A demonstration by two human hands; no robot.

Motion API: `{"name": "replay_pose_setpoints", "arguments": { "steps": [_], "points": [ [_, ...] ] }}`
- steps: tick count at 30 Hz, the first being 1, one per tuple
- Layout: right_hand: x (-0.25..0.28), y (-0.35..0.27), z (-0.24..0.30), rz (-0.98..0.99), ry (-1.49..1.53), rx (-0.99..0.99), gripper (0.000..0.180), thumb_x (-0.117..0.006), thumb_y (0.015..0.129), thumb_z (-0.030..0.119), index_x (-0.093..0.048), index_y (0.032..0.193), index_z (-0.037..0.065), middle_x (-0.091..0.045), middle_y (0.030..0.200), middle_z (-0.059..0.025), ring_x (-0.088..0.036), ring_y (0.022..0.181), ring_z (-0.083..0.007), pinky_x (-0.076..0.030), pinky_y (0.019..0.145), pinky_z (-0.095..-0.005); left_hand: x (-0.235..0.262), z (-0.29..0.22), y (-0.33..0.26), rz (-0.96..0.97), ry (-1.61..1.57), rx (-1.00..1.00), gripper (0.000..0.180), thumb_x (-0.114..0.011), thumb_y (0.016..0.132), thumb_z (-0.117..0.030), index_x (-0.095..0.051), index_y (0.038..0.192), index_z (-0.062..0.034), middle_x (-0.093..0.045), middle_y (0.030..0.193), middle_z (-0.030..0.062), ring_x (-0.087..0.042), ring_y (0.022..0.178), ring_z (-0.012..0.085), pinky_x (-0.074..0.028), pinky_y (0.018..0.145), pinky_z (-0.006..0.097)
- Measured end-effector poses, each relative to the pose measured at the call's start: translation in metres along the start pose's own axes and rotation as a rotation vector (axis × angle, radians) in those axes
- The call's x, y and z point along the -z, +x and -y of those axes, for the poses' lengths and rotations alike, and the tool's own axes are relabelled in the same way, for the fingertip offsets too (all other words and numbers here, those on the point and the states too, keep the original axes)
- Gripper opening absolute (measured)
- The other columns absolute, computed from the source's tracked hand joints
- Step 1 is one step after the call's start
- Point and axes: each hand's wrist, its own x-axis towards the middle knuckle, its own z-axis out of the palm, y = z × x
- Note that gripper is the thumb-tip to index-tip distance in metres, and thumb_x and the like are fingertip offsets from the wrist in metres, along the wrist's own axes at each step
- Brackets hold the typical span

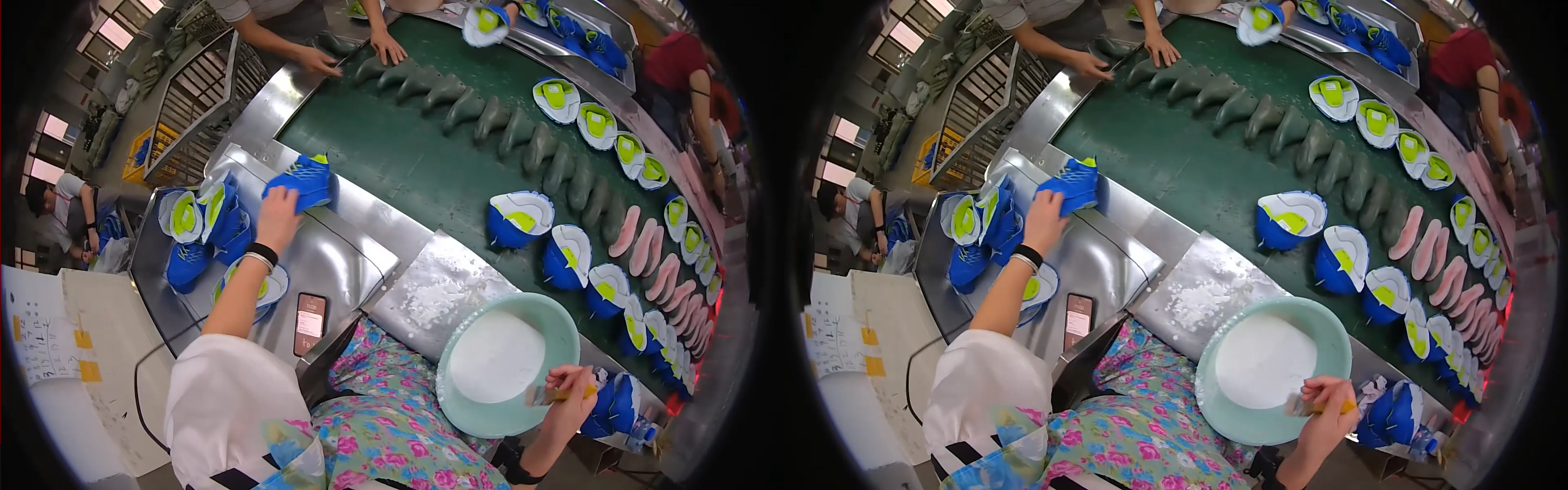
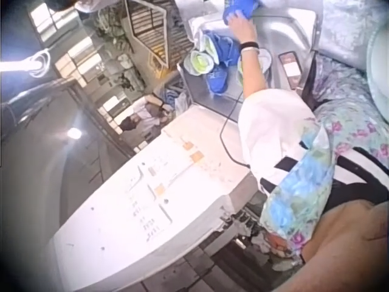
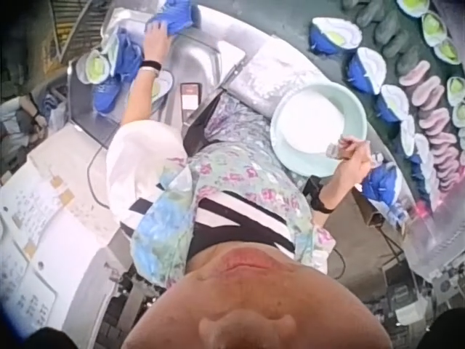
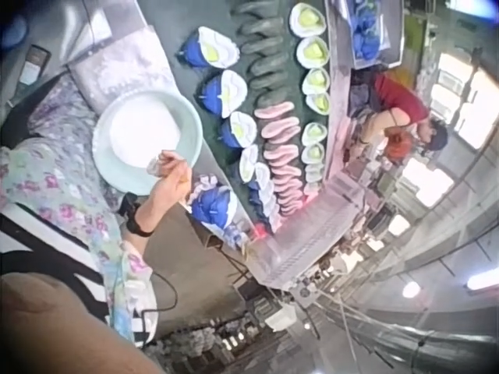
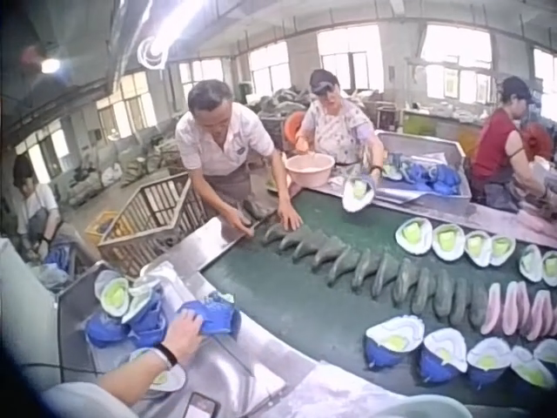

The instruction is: Applying glue with a brush to the interior and edges of shoe uppers at a workstation.

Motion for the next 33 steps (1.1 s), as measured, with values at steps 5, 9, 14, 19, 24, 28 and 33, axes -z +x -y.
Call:
{"name": "replay_pose_setpoints", "arguments": {
  "steps": [5,9,14,19,24,28,33],
  "points": [
    [-0.016,-0.001,0.009,0.104,0.086,-0.056,0.043,-0.042,0.103,0.028,-0.047,0.069,0.001,-0.062,0.072,-0.0145,-0.05,0.051,-0.012,-0.038,0.045,-0.0207,-0.021,0.076,0.005,-0.208,0.019,0.131,0.049,-0.071,0.074,-0.01,-0.052,0.119,-0.0062,-0.055,0.113,0.0132,-0.053,0.106,0.0338,-0.046,0.088,0.043],
    [-0.016,-0.008,0.018,0.157,0.001,-0.011,0.042,-0.044,0.102,0.028,-0.048,0.07,0.002,-0.062,0.072,-0.0122,-0.048,0.049,-0.0086,-0.036,0.043,-0.019,-0.028,0.112,0.012,-0.081,0.017,0.194,0.045,-0.059,0.083,-0.008,-0.052,0.127,-0.0129,-0.063,0.104,0.0156,-0.059,0.095,0.0365,-0.049,0.078,0.046],
    [-0.005,-0.022,0.014,0.129,-0.039,-0.011,0.04,-0.044,0.102,0.026,-0.051,0.072,0.001,-0.062,0.072,-0.0107,-0.046,0.049,-0.0061,-0.033,0.043,-0.0179,0.058,0.105,0.011,-0.186,-0.44,0.309,0.044,-0.062,0.081,-0.01,-0.057,0.124,-0.0032,-0.066,0.108,0.0199,-0.063,0.095,0.0385,-0.05,0.082,0.041],
    [-0.012,-0.029,0.015,0.189,-0.11,0.01,0.038,-0.046,0.102,0.026,-0.054,0.074,0.0,-0.062,0.071,-0.0083,-0.043,0.047,-0.0034,-0.03,0.043,-0.0181,0.053,0.119,-0.043,0.301,-0.13,0.115,0.044,-0.067,0.076,-0.013,-0.06,0.116,0.0045,-0.066,0.109,0.0211,-0.065,0.097,0.0286,-0.05,0.085,0.033],
    [-0.016,-0.031,0.021,0.223,-0.093,0.036,0.038,-0.047,0.101,0.027,-0.056,0.077,-0.001,-0.063,0.072,-0.0071,-0.043,0.047,-0.0029,-0.029,0.043,-0.0178,0.083,0.137,-0.054,0.14,-1.355,0.559,0.047,-0.061,0.086,-0.01,-0.05,0.129,0.0036,-0.064,0.113,0.014,-0.062,0.1,0.0273,-0.049,0.088,0.036],
    [-0.035,-0.033,0.026,0.31,-0.236,0.349,0.015,-0.061,0.092,0.013,-0.061,0.083,0.001,-0.064,0.078,-0.0084,-0.058,0.065,-0.0129,-0.044,0.057,-0.0241,0.106,0.051,-0.055,-0.064,-0.944,0.115,0.042,-0.06,0.085,-0.008,-0.052,0.125,0.004,-0.064,0.108,0.0121,-0.061,0.096,0.0212,-0.048,0.085,0.032],
    [-0.084,-0.046,0.068,0.715,-0.875,1.238,0.032,-0.068,0.075,0.012,-0.065,0.106,0.01,-0.056,0.132,-0.0013,-0.055,0.116,-0.0236,-0.055,0.059,-0.0261,0.182,-0.107,-0.042,0.683,-1.089,-0.245,0.04,-0.061,0.085,-0.005,-0.053,0.123,0.0047,-0.063,0.109,0.0081,-0.056,0.1,0.0135,-0.045,0.088,0.027]
  ]
}}
